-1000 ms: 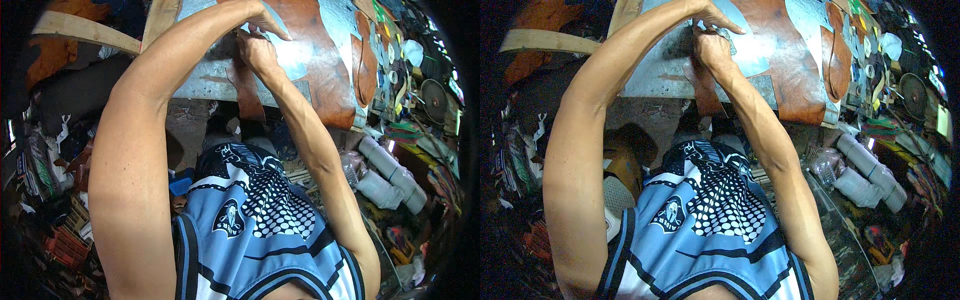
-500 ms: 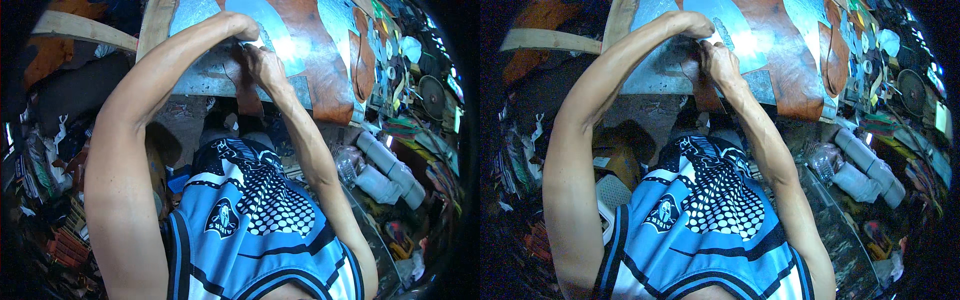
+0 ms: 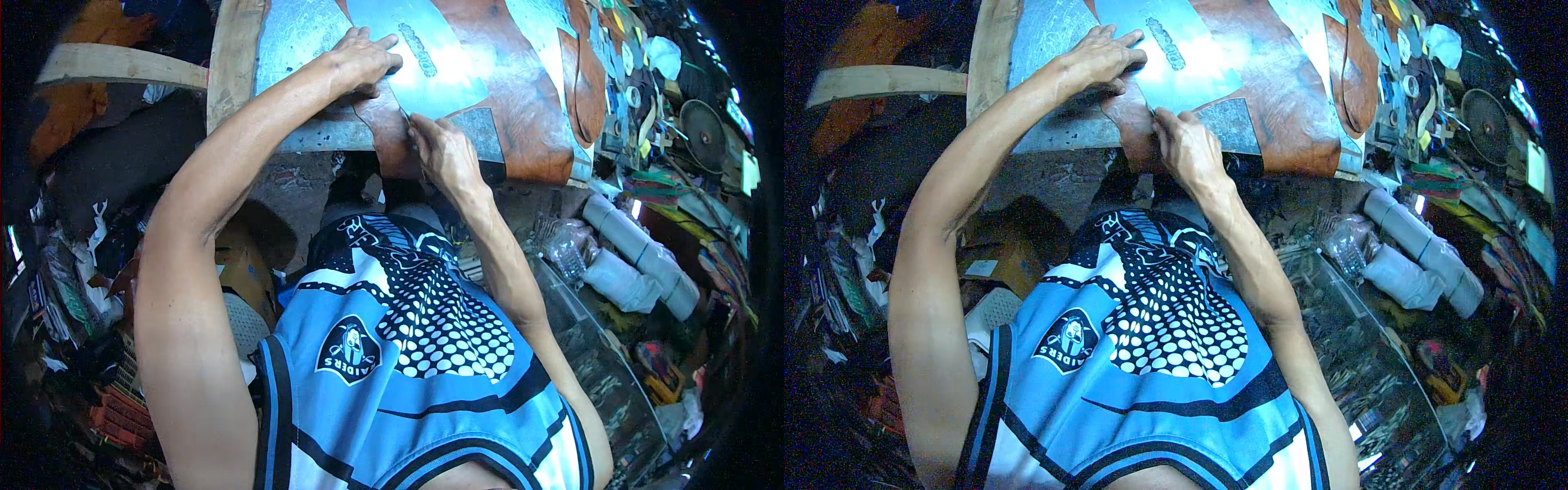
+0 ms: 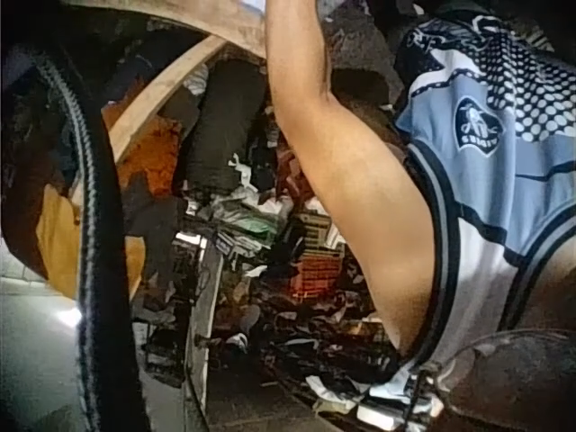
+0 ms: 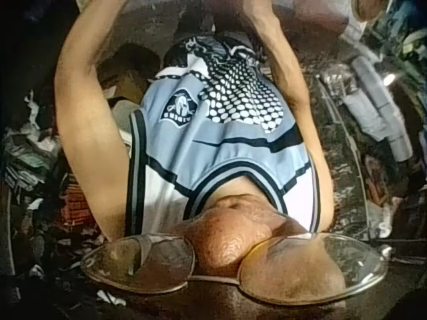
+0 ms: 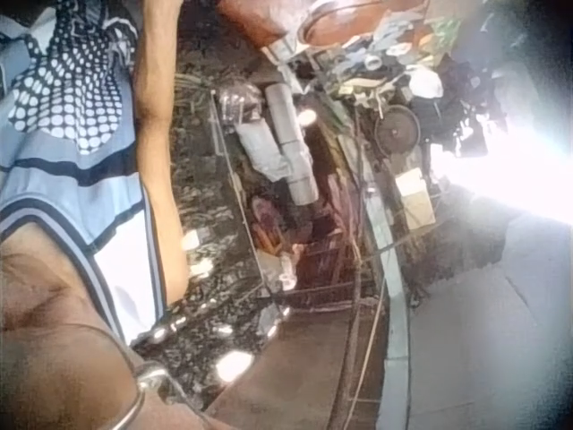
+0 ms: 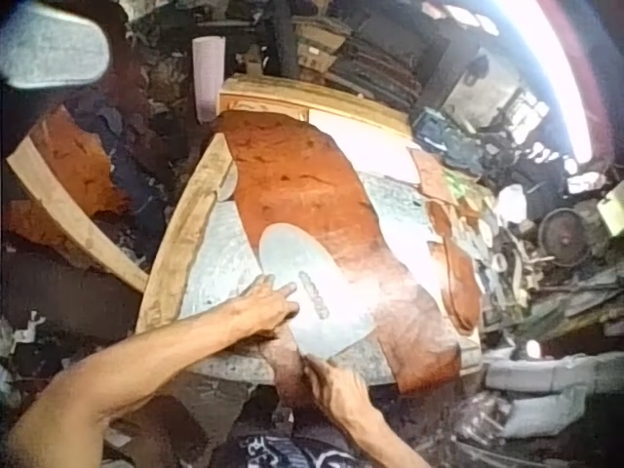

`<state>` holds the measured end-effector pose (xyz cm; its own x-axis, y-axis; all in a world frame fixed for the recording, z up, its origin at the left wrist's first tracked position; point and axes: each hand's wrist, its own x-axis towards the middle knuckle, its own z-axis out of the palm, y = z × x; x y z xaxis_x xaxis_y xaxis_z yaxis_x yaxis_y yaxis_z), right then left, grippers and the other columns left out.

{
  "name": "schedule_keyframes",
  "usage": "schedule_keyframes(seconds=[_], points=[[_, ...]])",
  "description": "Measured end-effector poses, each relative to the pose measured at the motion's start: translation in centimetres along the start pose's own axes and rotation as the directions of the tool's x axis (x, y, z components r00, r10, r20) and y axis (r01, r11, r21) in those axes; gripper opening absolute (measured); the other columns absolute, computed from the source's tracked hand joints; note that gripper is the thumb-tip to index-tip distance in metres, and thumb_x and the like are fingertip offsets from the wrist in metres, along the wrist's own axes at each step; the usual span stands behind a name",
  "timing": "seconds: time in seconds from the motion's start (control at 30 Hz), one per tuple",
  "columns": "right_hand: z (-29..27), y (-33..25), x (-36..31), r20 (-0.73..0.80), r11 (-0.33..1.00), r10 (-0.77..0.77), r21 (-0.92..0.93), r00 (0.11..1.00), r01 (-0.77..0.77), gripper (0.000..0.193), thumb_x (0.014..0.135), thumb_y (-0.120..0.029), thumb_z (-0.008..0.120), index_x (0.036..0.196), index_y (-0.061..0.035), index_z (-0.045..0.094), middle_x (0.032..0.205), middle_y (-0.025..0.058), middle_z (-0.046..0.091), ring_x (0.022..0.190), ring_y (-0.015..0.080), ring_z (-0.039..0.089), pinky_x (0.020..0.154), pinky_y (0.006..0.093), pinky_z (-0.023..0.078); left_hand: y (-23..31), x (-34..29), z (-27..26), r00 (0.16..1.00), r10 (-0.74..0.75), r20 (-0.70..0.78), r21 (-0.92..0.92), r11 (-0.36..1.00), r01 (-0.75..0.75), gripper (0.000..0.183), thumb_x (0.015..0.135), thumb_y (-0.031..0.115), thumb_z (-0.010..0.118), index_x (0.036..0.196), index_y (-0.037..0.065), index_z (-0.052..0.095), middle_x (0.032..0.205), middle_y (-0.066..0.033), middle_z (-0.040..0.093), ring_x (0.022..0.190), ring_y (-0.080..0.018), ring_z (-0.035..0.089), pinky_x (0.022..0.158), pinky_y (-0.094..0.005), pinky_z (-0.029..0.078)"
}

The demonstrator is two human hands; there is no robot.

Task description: Cutting out leather shapes using a metal template and a knife.

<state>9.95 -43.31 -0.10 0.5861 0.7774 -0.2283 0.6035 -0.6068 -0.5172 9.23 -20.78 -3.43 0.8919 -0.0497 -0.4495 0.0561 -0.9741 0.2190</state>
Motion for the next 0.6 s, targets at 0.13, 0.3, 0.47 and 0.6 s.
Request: schedule_keyframes(seconds=[0.13,0.3,0.47,0.6], points=[[-1.7,-0.4,-3.8,0.083,0.997,0.074,-0.020,0.994,-0.073,0.021,0.094,-0.020,0.055,0.111,-0.0094,0.062,0.091,0.0227,0.064,0.079,0.0443,0.064,0.066,0.0520,0.052,-0.5,-0.4,0.1,0.999,0.020,-0.029,-0.008,1.000,-0.021,0.065,0.065,0.022,0.085,0.124,0.025,0.058,0.155,-0.0078,0.034,0.135,-0.0475,0.036,0.113,-0.0557,0.030],[-1.8,0.4,-7.6,0.013,0.910,0.234,0.349,0.972,-0.224,0.020,0.093,-0.012,0.056,0.109,-0.0005,0.058,0.092,0.0207,0.064,0.085,0.0360,0.064,0.076,0.0429,0.050,-1.3,-0.4,0.4,0.997,0.067,-0.033,-0.044,0.997,-0.069,0.062,0.065,0.024,0.086,0.121,0.023,0.060,0.150,-0.0091,0.039,0.131,-0.0503,0.039,0.110,-0.0585,0.032],[2.7,1.3,-8.5,0.004,0.827,0.340,0.474,0.940,-0.301,0.031,0.091,-0.023,0.062,0.111,0.0010,0.058,0.086,0.0147,0.062,0.078,0.0236,0.061,0.073,0.0366,0.050,-1.2,0.2,-0.5,0.995,0.075,0.071,-0.048,0.996,-0.072,0.054,0.075,0.026,0.078,0.126,0.025,0.059,0.151,-0.0099,0.037,0.128,-0.0497,0.042,0.107,-0.0585,0.034],[4.6,3.2,-7.2,0.207,0.738,0.381,0.519,0.901,-0.431,0.033,0.089,-0.030,0.068,0.092,0.0023,0.064,0.070,0.0115,0.059,0.065,0.0163,0.054,0.060,0.0347,0.046,-1.5,1.1,-0.1,0.994,0.104,0.033,-0.028,0.994,-0.103,0.048,0.079,0.031,0.074,0.124,0.025,0.061,0.151,-0.0106,0.038,0.125,-0.0495,0.045,0.106,-0.0574,0.035]])
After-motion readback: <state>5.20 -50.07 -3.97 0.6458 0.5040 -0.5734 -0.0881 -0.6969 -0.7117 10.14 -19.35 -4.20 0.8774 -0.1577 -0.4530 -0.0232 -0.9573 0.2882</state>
